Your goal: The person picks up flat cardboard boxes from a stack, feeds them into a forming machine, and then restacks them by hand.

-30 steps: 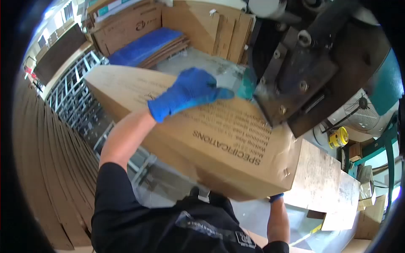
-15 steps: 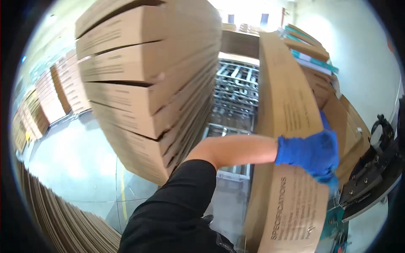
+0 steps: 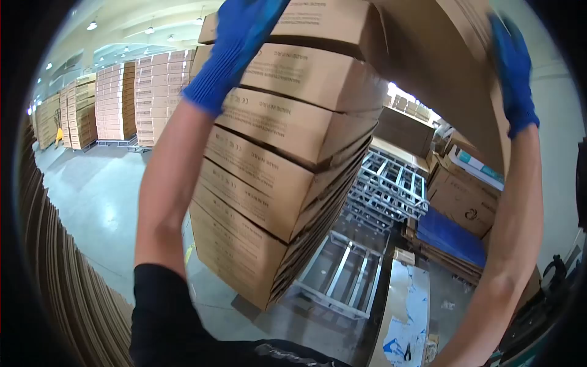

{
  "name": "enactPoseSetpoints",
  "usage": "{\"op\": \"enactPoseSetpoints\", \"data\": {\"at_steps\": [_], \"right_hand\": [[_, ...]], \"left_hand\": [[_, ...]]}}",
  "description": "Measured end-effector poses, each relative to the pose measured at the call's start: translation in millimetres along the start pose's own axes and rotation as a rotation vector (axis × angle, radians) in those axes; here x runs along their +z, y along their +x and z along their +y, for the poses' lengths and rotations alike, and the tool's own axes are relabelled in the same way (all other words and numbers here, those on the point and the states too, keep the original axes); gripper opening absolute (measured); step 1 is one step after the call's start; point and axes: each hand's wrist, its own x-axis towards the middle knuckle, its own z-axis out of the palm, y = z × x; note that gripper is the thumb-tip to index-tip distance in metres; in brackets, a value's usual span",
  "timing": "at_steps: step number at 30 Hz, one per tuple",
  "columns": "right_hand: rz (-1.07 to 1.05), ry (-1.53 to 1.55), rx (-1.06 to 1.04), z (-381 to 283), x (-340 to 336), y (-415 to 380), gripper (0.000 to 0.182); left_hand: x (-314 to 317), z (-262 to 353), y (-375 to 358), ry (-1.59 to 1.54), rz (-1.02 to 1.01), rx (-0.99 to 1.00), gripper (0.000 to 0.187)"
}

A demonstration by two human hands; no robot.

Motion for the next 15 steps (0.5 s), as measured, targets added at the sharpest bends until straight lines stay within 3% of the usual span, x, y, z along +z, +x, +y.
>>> {"op": "enactPoseSetpoints", "data": {"at_steps": [2, 3, 5, 7, 10, 12, 14, 15], "right_hand": [[0.027, -0.262, -0.617, -67.5, 65.8, -18.6, 0.037], [0.0, -0.186, -0.749, -100.0, 94.7, -47.4, 0.039], [-0.214, 0.547, -0.571, -147.8, 145.0, -130.3, 0.032], [-0.635, 0.61, -0.446, -127.1, 163.7, -190.4, 0.03], [-0.95, 0.357, -0.195, -45.5, 157.2, -246.2, 0.025], [-0.799, 0.35, 0.074, 34.0, 154.0, -275.4, 0.023], [-0.428, 0.356, 0.447, 115.5, 157.3, -279.9, 0.024], [-0.315, 0.178, 0.236, 136.3, 143.1, -260.1, 0.026]], "left_hand": [[-37.2, -38.3, -27.8, -0.109, -0.132, -0.042, 0.044], [-53.6, -58.5, -33.3, -0.056, -0.105, -0.07, 0.044], [-78.6, -92.2, -39.7, 0.044, -0.076, -0.134, 0.045], [-90.5, -113.2, -39.1, 0.035, -0.118, -0.175, 0.049], [-88.2, -138.7, -31.5, 0.021, -0.17, -0.141, 0.05], [-74.5, -145.5, -26.5, 0.018, -0.203, -0.106, 0.051], [-47.6, -135.8, -18.6, 0.017, -0.222, -0.045, 0.049], [-32.0, -128.8, -13.0, 0.013, -0.236, -0.034, 0.05]]}}
